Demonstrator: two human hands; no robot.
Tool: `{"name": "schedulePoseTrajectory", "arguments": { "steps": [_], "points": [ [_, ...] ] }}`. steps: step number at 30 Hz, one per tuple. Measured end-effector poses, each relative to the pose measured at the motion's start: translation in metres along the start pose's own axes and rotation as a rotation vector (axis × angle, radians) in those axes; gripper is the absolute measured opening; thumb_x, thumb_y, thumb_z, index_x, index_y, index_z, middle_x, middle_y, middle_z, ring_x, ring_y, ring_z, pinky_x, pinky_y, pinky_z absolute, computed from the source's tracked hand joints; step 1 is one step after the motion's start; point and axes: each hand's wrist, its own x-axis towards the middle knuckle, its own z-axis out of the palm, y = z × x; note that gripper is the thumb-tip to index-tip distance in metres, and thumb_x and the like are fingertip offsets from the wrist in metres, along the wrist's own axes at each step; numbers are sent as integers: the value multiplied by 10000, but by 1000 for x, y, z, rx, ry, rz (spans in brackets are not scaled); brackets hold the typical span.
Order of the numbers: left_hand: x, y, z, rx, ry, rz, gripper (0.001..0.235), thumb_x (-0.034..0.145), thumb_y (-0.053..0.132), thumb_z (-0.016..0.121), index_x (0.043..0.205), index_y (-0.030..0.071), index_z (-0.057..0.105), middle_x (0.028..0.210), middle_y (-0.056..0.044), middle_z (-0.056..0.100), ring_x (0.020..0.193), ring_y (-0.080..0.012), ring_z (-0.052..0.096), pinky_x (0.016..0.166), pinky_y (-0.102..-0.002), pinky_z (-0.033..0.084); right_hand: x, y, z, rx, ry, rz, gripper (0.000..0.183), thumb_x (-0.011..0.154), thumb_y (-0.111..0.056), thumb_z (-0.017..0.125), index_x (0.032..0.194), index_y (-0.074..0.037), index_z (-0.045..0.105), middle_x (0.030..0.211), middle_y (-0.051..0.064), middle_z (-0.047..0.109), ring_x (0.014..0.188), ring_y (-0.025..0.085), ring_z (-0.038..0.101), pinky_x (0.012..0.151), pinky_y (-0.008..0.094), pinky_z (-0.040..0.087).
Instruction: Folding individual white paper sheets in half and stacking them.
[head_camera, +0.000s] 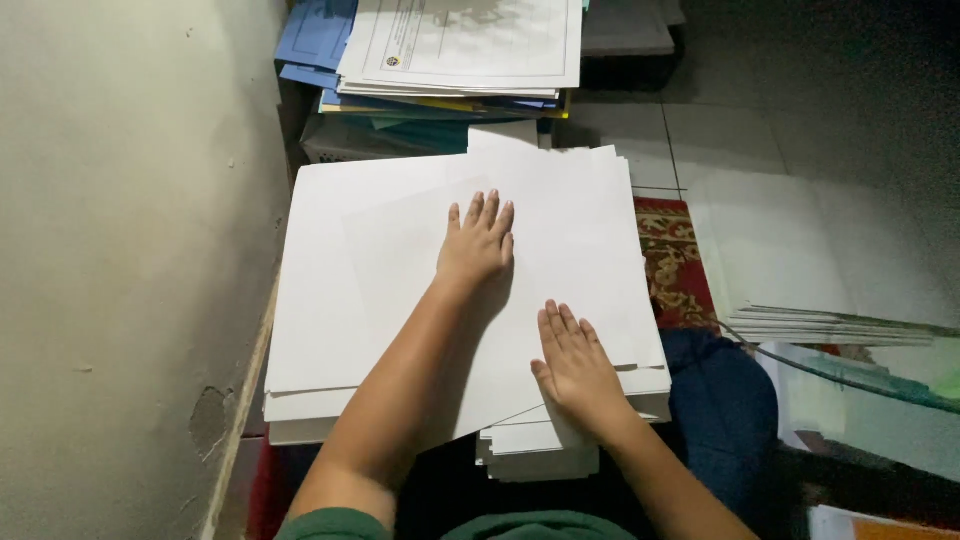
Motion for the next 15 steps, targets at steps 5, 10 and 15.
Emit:
{"name": "schedulePoseTrajectory", "arguments": {
  "steps": [5,10,15],
  "points": [
    [-69,28,71,74,-76,90,682,1026,426,228,1599,57,241,1671,-194,200,1555,-355,143,1220,-603,67,3,9,26,-86,148,-46,737,1044,-498,244,1619,-44,162,1697,167,145,1563,287,134,1232,457,93],
    [-119,31,106,218,255,199,672,1057,454,220,1603,61,198,1679,-138,171,1557,-303,126,1251,-538,29,8,15,37,-686,516,-2,836,1025,-637,145,1645,-84,56,1724,87,53,1597,184,46,1295,361,32],
    [-58,15,94,34,-7,129,675,1017,444,262,1601,107,232,1679,-123,189,1541,-336,159,1208,-595,81,7,15,41,-251,367,-61,755,1029,-500,315,1629,-68,163,1703,123,156,1569,230,147,1247,409,112]
  ]
}}
